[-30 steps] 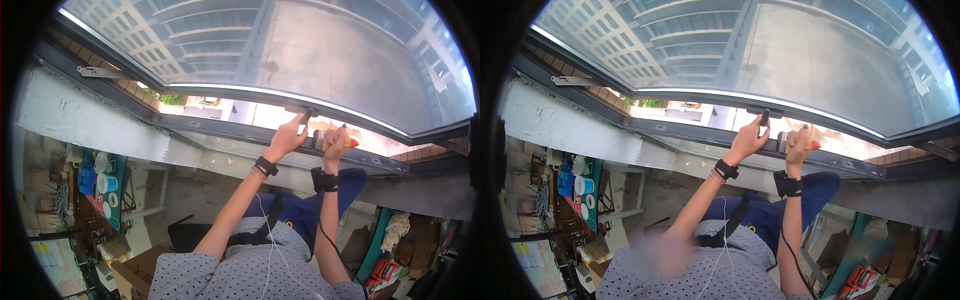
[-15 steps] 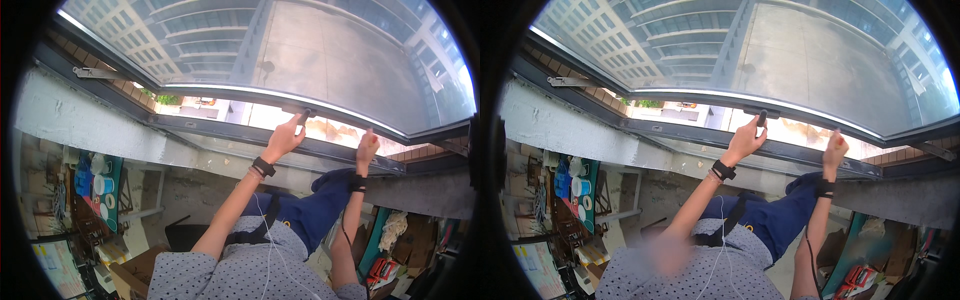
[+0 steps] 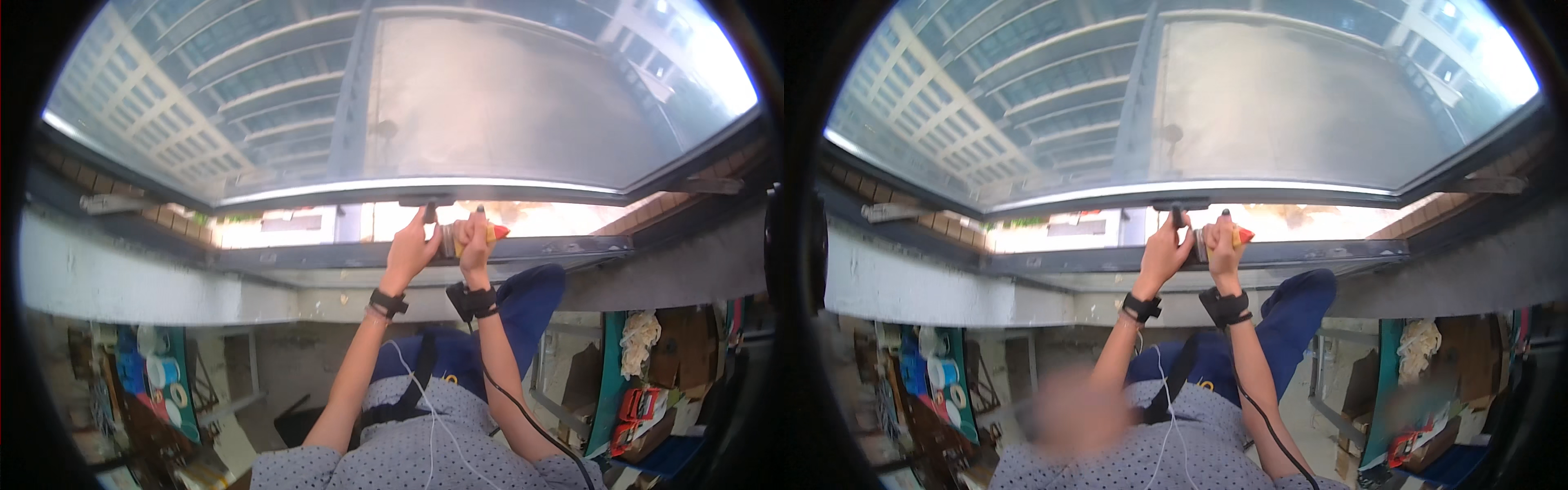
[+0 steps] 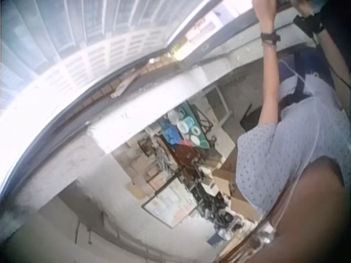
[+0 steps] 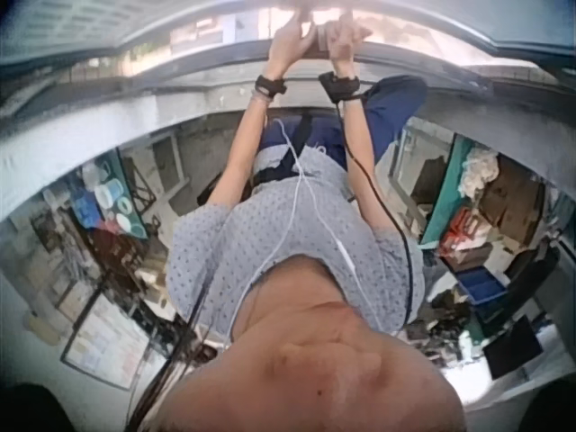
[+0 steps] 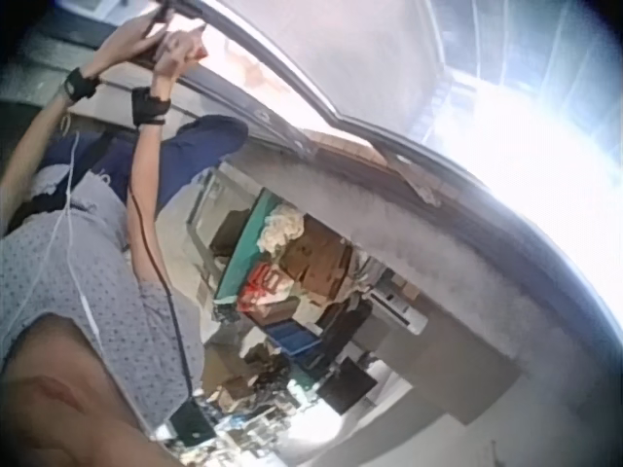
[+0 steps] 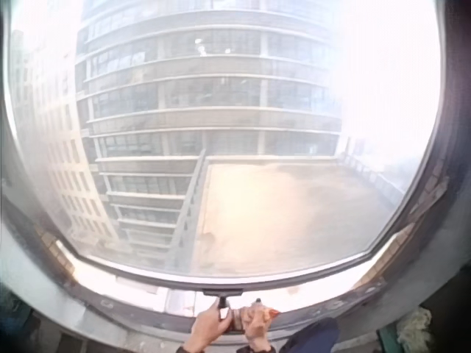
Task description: Painting or applying sealant to the wall and frame around a window using a brush.
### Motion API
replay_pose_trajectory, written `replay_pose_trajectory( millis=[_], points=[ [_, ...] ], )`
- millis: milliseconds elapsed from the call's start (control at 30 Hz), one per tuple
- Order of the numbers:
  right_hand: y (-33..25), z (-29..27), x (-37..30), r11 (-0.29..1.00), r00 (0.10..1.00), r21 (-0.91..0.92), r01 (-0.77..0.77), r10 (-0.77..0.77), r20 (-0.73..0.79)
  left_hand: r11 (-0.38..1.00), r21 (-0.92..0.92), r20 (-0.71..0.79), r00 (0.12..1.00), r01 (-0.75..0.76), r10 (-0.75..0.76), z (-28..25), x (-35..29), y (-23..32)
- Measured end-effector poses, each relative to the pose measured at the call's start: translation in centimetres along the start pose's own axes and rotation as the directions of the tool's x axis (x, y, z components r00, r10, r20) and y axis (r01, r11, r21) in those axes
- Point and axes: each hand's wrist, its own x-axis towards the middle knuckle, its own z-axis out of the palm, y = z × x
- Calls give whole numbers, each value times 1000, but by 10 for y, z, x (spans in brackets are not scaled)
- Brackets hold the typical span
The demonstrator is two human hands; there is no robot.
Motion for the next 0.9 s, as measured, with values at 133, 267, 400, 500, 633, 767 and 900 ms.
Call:
replay_pose_trajectory(
  millis=[133,267,400,500,633,767,900],
  points=[
    [-15,-47,13,993,998,-105,62,-63,-4,1000,-5,-71,997,29,-29,-1,-6,-14],
    [-60,-95,32,988,985,-114,108,-122,-120,1000,-26,-46,999,9,-10,-4,-7,-1],
    [-85,-134,50,760,948,-635,139,-288,-137,993,-108,-79,996,-43,35,-3,-7,2],
    [-85,-125,47,393,907,-895,212,-419,31,994,-102,-79,997,-27,19,-6,-8,2],
    [-75,-79,26,339,938,-894,292,-283,199,995,-96,-66,998,-14,8,-9,-9,2],
    [-36,-39,12,407,970,-880,244,-87,228,994,-106,-68,998,-5,-2,-6,-11,-3],
    [-12,9,-2,707,969,-665,240,-134,207,998,-66,-26,1000,14,-16,-4,-8,0]
  ],
)
